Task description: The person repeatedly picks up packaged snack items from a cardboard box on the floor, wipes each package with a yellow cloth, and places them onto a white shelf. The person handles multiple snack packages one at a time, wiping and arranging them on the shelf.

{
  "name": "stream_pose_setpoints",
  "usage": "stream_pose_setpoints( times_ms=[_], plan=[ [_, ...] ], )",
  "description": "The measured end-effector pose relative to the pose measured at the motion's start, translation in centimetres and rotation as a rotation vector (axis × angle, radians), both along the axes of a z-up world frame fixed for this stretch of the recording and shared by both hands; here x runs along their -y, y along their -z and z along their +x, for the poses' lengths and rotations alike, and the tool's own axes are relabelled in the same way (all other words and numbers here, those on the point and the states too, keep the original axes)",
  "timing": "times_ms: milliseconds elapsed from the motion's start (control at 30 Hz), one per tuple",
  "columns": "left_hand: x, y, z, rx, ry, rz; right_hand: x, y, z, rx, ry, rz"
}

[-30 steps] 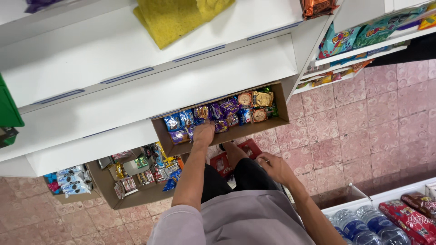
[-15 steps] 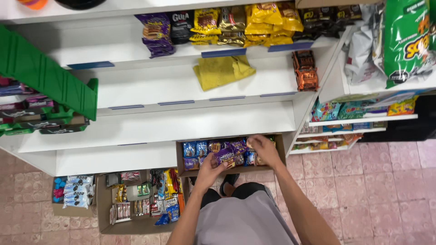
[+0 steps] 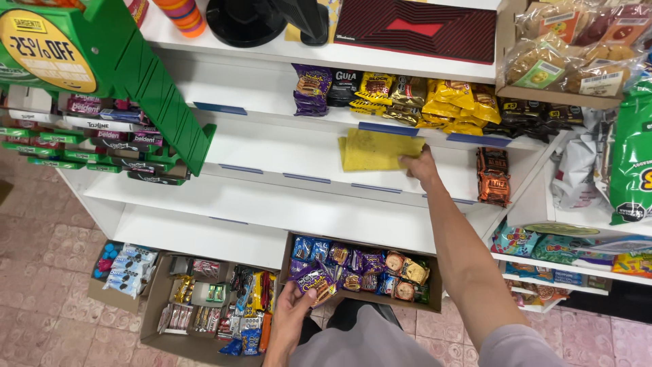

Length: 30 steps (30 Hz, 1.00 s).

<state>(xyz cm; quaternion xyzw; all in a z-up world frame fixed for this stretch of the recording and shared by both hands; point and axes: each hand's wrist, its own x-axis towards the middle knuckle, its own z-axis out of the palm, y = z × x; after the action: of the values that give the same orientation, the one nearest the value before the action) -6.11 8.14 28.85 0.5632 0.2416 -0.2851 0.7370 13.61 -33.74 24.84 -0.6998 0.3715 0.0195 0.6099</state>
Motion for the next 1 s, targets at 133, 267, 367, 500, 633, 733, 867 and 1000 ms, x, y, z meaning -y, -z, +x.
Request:
stream_pose_setpoints(
  times_ms=[133, 267, 367, 500, 633, 733, 867, 1000],
  plan=[
    [-0.3, 1.6, 0.2, -0.013, -0.073, -0.063, -1.1, 0.7, -0.6, -0.069, 0.017, 0.003],
    [1.1, 1.8, 1.7, 0.027, -0.093, -0.131, -3.0, -2.8, -4.2, 0.038, 0.127, 0.03],
    [3.1, -0.7, 3.4, -0.067, -0.086, -0.184, -5.6, -6.3, -8.8, 0.186, 0.153, -0.022],
    [5.6, 0.2, 5.0, -0.062, 0.031, -0.295, -10.2, -10.2, -16.0, 0.304, 0.098, -0.094],
    [8.9, -4.6, 6.2, -0.008, 0.164, -0.343, -15.0, -10.3, -20.5, 0.339, -0.079, -0.248],
    [10.5, -3.8, 6.1, 0.033, 0.243, -0.26, -17.6, -12.0, -21.8, 0.599, -0.525, -0.712],
    [11.7, -2.0, 6.1, -0.119, 0.047, -0.554, -18.6, -14.6, -21.9, 0.502, -0.82, -1.121],
    [12.3, -7.1, 6.4, 0.057, 0.13, -0.359, -16.9, -14.4, -23.0, 0.393, -0.838, -1.33]
  ],
)
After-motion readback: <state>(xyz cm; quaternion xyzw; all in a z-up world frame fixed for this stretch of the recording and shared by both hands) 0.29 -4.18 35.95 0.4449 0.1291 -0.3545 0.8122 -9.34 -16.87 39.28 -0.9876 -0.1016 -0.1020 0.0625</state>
